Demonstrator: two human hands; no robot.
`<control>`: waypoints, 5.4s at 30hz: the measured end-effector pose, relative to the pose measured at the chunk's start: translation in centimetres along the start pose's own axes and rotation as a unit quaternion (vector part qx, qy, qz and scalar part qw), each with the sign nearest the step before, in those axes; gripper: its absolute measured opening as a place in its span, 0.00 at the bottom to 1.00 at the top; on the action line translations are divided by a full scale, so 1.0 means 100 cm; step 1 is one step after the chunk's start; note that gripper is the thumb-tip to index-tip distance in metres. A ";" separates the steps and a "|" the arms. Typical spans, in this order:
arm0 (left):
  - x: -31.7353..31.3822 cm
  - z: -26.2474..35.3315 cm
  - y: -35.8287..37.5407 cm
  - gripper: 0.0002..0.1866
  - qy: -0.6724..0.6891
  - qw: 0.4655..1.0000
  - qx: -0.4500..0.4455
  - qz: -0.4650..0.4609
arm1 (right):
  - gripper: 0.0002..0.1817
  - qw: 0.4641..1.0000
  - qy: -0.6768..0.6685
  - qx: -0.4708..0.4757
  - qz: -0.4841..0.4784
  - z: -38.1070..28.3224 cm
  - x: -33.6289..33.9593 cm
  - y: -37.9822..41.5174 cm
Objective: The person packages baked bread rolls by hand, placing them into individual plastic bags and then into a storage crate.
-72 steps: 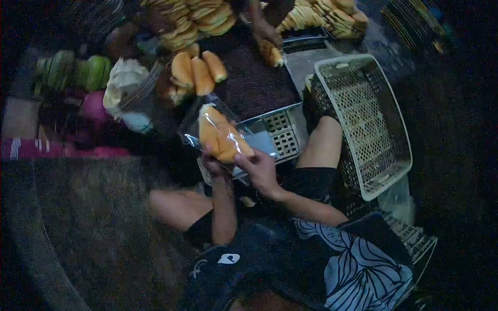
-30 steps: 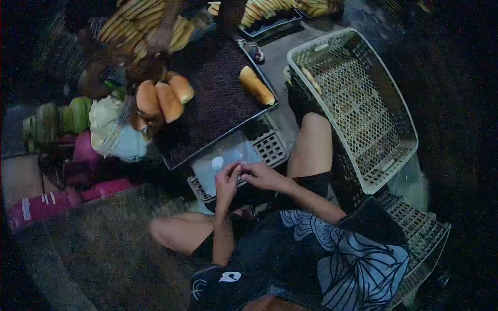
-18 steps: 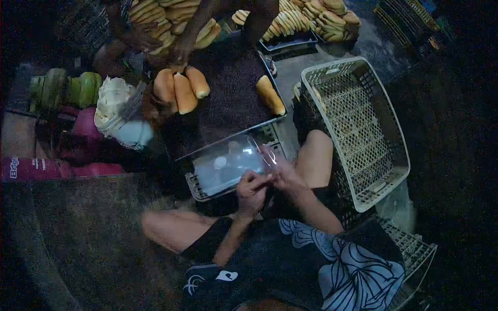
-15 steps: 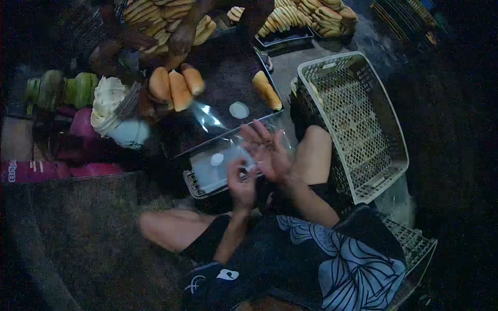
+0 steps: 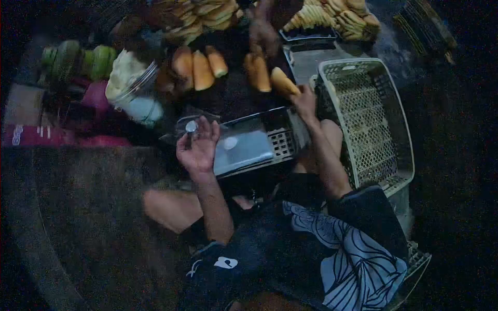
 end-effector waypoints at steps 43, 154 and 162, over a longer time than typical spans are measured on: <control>-0.009 -0.053 0.014 0.38 -0.317 0.920 0.005 -0.229 | 0.37 0.964 -0.263 0.030 0.035 -0.171 0.050 0.148; 0.000 -0.059 0.013 0.35 -0.270 0.942 0.044 -0.195 | 0.39 0.880 -0.422 -0.166 -0.139 -0.167 0.025 0.119; 0.014 -0.022 0.009 0.36 -0.182 0.968 0.081 -0.153 | 0.42 0.945 -0.318 -0.027 -0.073 -0.189 0.034 0.153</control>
Point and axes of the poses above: each hand's wrist, its own y-axis away from the middle knuckle, its own x-axis out of the back of the hand, z = x × y, the point moved 5 cm from there along -y, towards the middle knuckle, and after that the axes turned 12 degrees about y, right-handed, at the moved point
